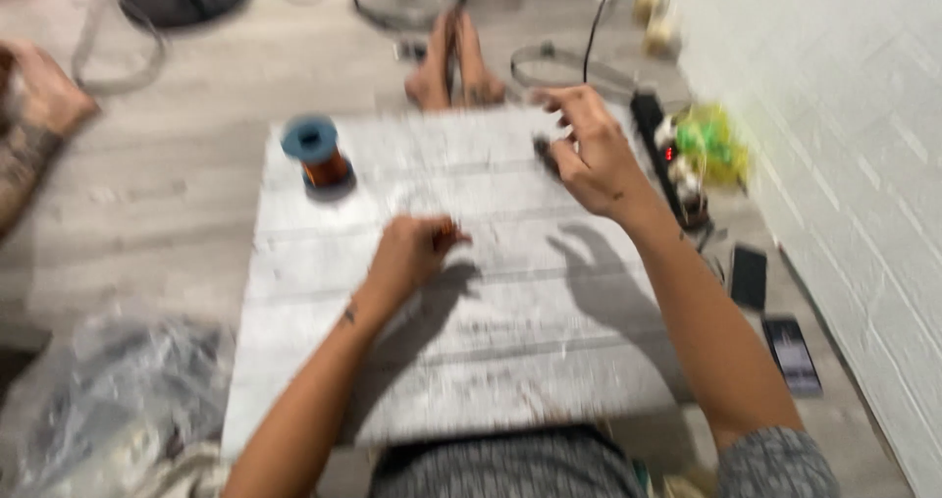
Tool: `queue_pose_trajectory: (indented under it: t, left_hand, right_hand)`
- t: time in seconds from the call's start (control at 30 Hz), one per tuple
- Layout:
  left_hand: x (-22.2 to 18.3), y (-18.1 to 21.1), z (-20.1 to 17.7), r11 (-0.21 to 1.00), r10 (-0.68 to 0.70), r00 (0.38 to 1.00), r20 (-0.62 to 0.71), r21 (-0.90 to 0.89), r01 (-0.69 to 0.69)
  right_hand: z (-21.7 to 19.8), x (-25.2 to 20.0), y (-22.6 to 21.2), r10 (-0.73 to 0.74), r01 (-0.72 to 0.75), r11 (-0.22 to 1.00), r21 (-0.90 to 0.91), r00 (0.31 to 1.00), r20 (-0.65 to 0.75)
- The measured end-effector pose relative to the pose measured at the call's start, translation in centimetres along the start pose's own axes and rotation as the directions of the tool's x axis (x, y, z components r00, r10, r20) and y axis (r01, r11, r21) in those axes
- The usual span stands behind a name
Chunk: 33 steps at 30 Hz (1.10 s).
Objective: The person manipulates thin copper wires with a small tool to repair an electric motor component on a wooden table.
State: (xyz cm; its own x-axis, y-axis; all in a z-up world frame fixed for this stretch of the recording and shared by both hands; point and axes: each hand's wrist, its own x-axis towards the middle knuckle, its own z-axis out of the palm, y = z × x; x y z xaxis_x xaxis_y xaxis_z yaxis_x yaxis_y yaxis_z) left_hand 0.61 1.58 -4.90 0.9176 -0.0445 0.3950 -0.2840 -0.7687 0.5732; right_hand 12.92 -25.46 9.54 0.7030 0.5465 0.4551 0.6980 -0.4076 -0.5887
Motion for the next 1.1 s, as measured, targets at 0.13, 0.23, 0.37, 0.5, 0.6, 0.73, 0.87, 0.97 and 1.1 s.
queue_pose_trajectory:
  t: [0.13, 0.23, 0.37, 0.5, 0.6, 0.73, 0.87, 0.97, 1.1]
  left_hand:
    - [0.0, 1.4, -1.1, 0.999, -0.014, 1.0, -0.002, -0.03, 0.013]
    - [0.8, 1.8, -2.1, 0.99, -0.069, 0.998, 0.004, -0.126, 0.069]
    - [0.6, 2.6, -3.1, 0.97, -0.097, 0.993, 0.06, -0.22, 0.108]
    - [0.6, 2.3, -3.7, 0.962, -0.103, 0.989, 0.102, -0.241, 0.125]
    - [0.7, 3.2, -4.9, 0.955, -0.085, 0.99, 0.112, -0.275, 0.114]
    - [0.6, 3.7, -4.8, 0.953, -0.137, 0.978, 0.158, -0.249, 0.173]
    - [0.4, 3.1, -4.5, 0.965, -0.021, 0.992, 0.127, -0.257, 0.053]
    - [0.4, 2.9, -4.8, 0.959, 0.002, 0.993, 0.121, -0.281, 0.032]
    - [0.3, 2.3, -4.5, 0.962, 0.034, 0.993, 0.117, -0.275, 0.0]
  right_hand:
    - [-1.0, 5.1, 6.2, 0.312, -0.102, 0.677, -0.729, 0.937, 0.158]
    - [-2.6, 4.2, 0.2, 0.427, -0.105, 0.842, -0.529, 0.729, 0.535]
    - [-0.7, 0.1, -3.5, -0.276, 0.306, 0.951, 0.034, 0.797, 0.537]
    - [2.5, -2.3, 0.5, -0.436, 0.317, 0.883, 0.346, 0.828, 0.353]
    - [2.9, -3.6, 0.8, -0.448, 0.327, 0.869, 0.372, 0.837, 0.312]
    - [3.3, -4.8, 1.3, -0.403, 0.296, 0.898, 0.326, 0.85, 0.339]
    - [2.9, -4.6, 2.1, -0.425, 0.386, 0.902, 0.191, 0.871, 0.248]
    - [2.3, -4.9, 1.1, -0.35, 0.322, 0.935, 0.147, 0.903, 0.248]
    - [2.6, -5.2, 2.3, -0.2, 0.178, 0.979, 0.101, 0.937, 0.286]
